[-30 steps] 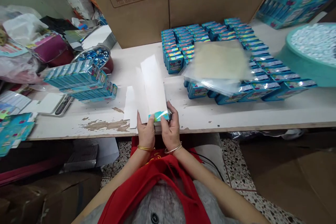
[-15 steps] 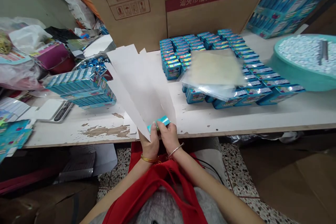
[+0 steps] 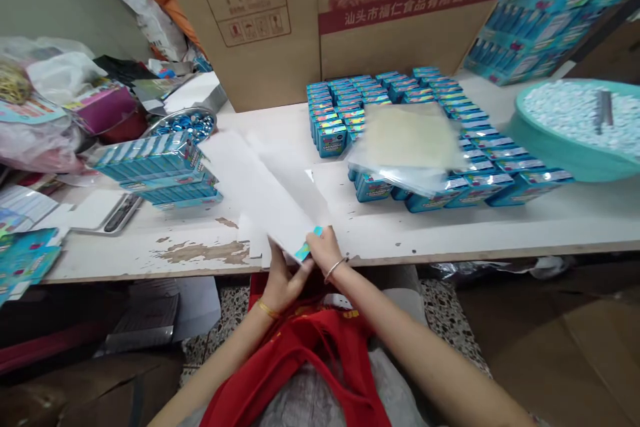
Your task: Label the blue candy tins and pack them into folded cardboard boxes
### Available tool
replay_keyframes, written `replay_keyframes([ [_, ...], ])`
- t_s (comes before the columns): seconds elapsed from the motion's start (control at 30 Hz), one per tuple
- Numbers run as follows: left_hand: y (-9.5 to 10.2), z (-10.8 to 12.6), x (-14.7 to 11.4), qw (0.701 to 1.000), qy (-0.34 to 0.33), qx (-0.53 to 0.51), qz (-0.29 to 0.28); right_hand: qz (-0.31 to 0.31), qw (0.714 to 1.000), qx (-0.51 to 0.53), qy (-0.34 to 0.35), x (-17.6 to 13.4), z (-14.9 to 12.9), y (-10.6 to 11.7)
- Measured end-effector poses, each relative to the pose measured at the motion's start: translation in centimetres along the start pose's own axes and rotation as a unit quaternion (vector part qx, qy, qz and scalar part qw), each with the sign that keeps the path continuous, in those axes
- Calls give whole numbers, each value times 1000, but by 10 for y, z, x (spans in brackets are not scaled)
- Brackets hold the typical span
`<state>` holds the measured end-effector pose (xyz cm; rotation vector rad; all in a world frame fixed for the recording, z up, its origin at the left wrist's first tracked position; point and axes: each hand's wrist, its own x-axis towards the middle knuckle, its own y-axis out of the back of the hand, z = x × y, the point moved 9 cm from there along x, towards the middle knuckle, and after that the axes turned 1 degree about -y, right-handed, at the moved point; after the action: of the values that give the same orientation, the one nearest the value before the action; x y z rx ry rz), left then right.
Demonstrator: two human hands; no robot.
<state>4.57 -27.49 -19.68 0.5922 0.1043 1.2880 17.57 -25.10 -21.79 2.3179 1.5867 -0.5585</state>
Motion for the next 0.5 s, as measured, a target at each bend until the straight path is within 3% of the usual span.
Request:
replay_keyframes([
  [0.07,35,-10,-2,999,-5,43,14,-32,999,-37,-4,16,-7,9],
  [0.1,64,-17,-2,996,10,62,68,-49,997,-63,-3,24,-11,13],
  [0.13,101,-24,-3,982,34,80,166,-69,992,-109,6,31,-16,17],
  [0.2,170,-21,-7,921,49,146,357,-108,953,-277,49,43,-27,18],
  [0.23,190,-12,1,902,31,189,388,-122,918,-372,71,47,-30,16],
  [0.27,197,-3,17,904,1,226,364,-131,877,-453,89,49,-32,13],
  [0.33,183,9,62,935,-54,286,204,-136,826,-539,96,52,-32,6],
  [0.43,131,0,100,939,-59,332,-73,-123,808,-570,83,50,-31,-4],
  [0.5,106,-10,102,929,-49,323,-175,-113,795,-590,81,48,-29,-7],
])
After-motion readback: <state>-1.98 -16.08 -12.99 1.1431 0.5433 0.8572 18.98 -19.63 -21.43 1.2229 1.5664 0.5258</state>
